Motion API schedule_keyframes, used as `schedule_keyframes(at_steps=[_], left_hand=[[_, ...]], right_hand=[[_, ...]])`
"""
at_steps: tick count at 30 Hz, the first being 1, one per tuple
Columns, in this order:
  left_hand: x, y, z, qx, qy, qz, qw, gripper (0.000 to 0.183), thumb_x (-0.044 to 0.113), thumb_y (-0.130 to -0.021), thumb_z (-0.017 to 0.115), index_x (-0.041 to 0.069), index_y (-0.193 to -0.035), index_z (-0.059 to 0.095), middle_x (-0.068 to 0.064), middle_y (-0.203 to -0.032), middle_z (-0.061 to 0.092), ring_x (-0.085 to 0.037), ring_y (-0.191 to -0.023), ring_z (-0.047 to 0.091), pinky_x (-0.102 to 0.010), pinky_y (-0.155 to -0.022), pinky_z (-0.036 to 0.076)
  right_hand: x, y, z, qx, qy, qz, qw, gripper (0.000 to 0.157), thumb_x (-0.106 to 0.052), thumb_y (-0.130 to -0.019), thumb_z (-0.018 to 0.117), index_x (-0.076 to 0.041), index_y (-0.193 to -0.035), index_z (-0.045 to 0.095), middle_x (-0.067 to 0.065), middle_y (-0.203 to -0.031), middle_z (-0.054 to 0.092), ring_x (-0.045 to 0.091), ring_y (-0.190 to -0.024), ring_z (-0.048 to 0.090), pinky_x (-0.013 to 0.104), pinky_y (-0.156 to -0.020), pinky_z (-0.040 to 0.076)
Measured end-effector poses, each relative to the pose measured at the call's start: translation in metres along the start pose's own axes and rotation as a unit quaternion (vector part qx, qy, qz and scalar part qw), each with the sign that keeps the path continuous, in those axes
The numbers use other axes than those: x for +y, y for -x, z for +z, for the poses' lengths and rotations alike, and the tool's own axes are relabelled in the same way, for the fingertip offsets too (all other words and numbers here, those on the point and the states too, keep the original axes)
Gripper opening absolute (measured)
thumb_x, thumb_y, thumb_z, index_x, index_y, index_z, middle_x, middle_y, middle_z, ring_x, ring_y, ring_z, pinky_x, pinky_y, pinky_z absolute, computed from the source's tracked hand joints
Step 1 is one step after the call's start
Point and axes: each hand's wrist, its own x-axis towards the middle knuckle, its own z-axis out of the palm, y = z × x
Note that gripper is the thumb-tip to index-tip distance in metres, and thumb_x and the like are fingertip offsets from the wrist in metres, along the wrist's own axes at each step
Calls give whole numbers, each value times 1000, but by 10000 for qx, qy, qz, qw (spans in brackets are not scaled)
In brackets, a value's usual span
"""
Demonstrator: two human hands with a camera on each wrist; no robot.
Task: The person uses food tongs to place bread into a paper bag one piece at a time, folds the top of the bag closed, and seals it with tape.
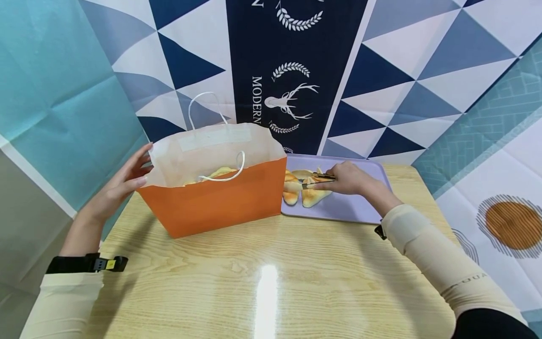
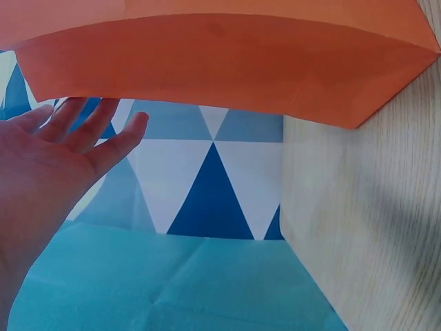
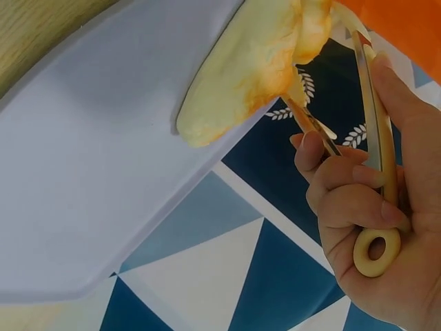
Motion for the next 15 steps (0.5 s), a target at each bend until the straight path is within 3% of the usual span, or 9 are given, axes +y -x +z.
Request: schedule_keyframes(at_steps=[8, 15], left_hand=[[2, 1, 1, -40, 15, 8, 10000, 69, 8, -101, 36, 28, -161, 8, -8, -164, 4, -31, -140, 16, -63, -111, 10], [5, 1, 2, -7, -70, -59, 10000, 69, 10, -101, 37, 29, -161, 8, -8, -164, 4, -32, -140, 15, -72, -109, 6]], right_hand=[[0, 2, 1, 183, 37, -81, 9998, 50, -61, -83, 67, -16, -62, 61, -4, -52, 44, 14, -47, 43, 31, -47, 37], [2, 4, 0, 265, 72, -260, 9993, 50, -60, -85, 65, -17, -61, 59, -5, -52, 45, 13, -47, 42, 31, -48, 37]])
